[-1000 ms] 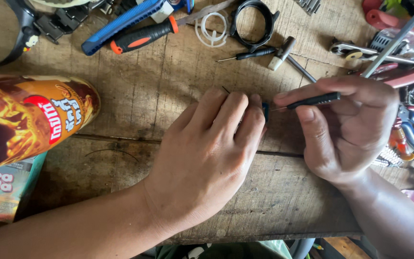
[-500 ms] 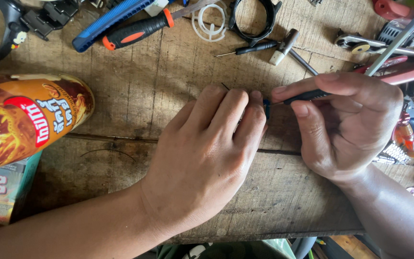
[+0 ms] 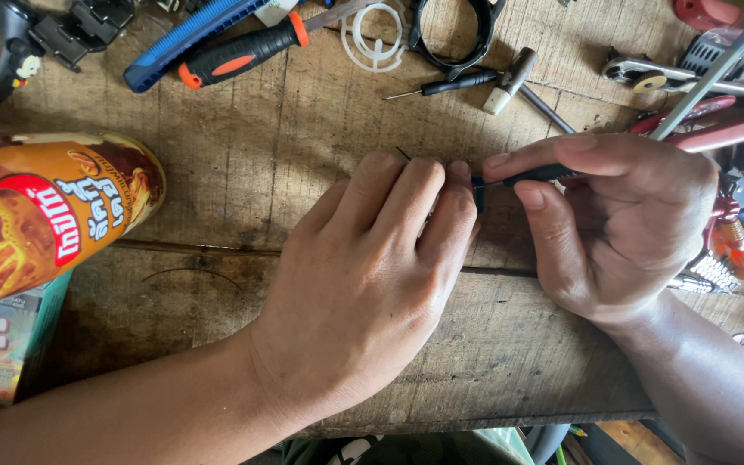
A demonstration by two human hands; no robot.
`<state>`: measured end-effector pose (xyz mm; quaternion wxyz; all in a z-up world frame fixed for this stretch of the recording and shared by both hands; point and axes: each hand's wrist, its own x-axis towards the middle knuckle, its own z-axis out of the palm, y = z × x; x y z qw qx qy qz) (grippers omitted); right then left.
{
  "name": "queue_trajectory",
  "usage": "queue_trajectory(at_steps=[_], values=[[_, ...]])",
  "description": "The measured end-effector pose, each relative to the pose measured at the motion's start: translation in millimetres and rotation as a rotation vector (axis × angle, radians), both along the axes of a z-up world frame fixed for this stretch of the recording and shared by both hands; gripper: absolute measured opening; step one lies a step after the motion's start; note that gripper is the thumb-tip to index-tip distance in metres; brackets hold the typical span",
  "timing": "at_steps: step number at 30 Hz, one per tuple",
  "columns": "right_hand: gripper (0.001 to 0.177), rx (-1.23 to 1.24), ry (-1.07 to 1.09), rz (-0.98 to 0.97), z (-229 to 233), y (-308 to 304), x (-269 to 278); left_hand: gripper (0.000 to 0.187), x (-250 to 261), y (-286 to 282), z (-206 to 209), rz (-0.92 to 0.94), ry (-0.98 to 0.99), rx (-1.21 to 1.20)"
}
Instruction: The person uses a small screwdriver to remove screws from the back of a blue watch case. They then use a thin metal tool to pry open the case back and remove it, exposing the internal components. The person continues to manipulate the watch case and its parts on a cluttered workbench.
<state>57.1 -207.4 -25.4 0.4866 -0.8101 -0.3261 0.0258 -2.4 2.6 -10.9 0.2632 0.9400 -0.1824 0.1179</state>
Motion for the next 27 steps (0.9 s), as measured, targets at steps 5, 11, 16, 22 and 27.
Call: queue_trajectory(at_steps=[5, 11, 16, 22, 27], values=[[0.025, -0.088, -0.096, 0.05, 11.5, 3.1, 0.5, 0.011, 0.7, -0.9, 0.3, 0.011, -0.006, 0.0], [0.036, -0.125, -0.294, 0.028, 10.4, -1.6, -2.5, 0.015, 0.5, -0.9, 0.1, -0.002, -0.008, -0.036], [0.027, -0.097, -0.294, 0.049, 12.9, -11.1, -1.3, 0.016, 0.5, -0.9, 0.6, -0.005, -0.004, -0.026], [0.021, -0.161, -0.466, 0.142, 22.4, -5.8, 3.7, 0.017, -0.4, -1.6, 0.6, 0.005, -0.013, -0.03], [0.02, -0.377, -0.606, 0.139, 35.4, -7.0, -4.7, 0.022, -2.0, 0.8, -2.5, -0.006, -0.016, -0.017]])
